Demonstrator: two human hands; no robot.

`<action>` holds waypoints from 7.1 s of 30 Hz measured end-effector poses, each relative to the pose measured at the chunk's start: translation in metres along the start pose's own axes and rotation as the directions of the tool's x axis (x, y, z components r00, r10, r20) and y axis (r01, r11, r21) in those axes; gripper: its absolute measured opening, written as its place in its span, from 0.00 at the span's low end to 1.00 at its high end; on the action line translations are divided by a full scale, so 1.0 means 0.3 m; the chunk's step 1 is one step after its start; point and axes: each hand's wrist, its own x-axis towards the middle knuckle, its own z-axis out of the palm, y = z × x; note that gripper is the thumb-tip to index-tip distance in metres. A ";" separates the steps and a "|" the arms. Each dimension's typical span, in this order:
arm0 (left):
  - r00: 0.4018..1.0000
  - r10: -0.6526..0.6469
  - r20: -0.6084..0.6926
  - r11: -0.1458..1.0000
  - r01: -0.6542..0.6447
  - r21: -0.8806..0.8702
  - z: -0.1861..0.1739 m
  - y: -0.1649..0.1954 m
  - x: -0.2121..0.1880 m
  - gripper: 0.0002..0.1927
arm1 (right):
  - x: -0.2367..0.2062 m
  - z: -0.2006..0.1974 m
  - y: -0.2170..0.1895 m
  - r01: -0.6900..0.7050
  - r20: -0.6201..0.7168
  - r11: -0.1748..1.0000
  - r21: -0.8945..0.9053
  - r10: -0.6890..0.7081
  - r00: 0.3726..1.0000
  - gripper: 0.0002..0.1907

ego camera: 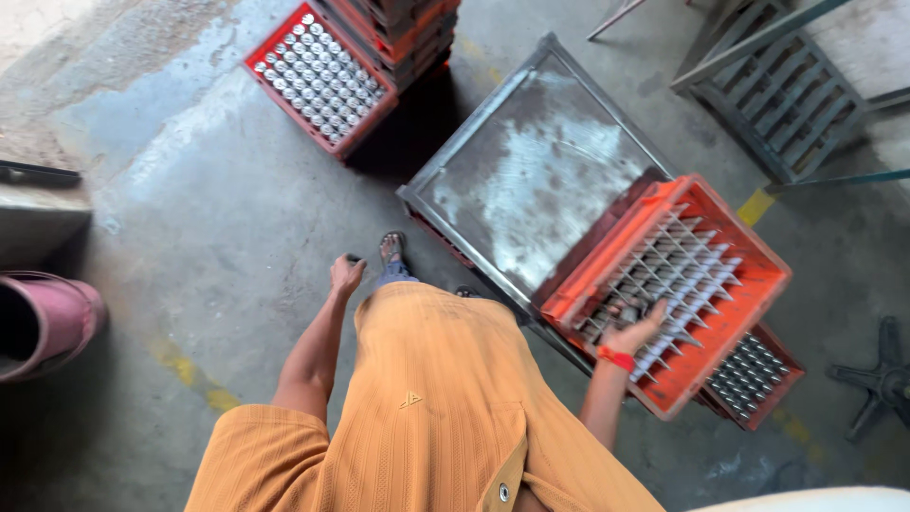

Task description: The person repeatedly picks small metal caps from a red crate and places them into a grid tray, filling it row by row. They then lift the filled tray and place it onto a metal table, repeating the process with another crate.

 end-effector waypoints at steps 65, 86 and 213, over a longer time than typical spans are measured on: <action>0.855 0.035 -0.517 0.998 -0.061 -0.033 -0.875 1.531 1.485 0.55 | 0.134 2.431 0.783 -0.039 0.217 0.653 -0.756 0.307 0.927 0.19; 0.523 0.797 0.302 0.395 -0.830 0.394 -0.686 1.935 1.600 0.26 | 0.048 1.876 0.709 -0.257 -0.027 0.727 -0.637 0.312 0.950 0.13; 0.446 0.751 -0.487 0.658 -0.571 0.491 0.271 0.762 -0.037 0.30 | 0.203 -0.458 -0.397 0.124 0.155 -0.108 -0.986 -0.349 0.924 0.23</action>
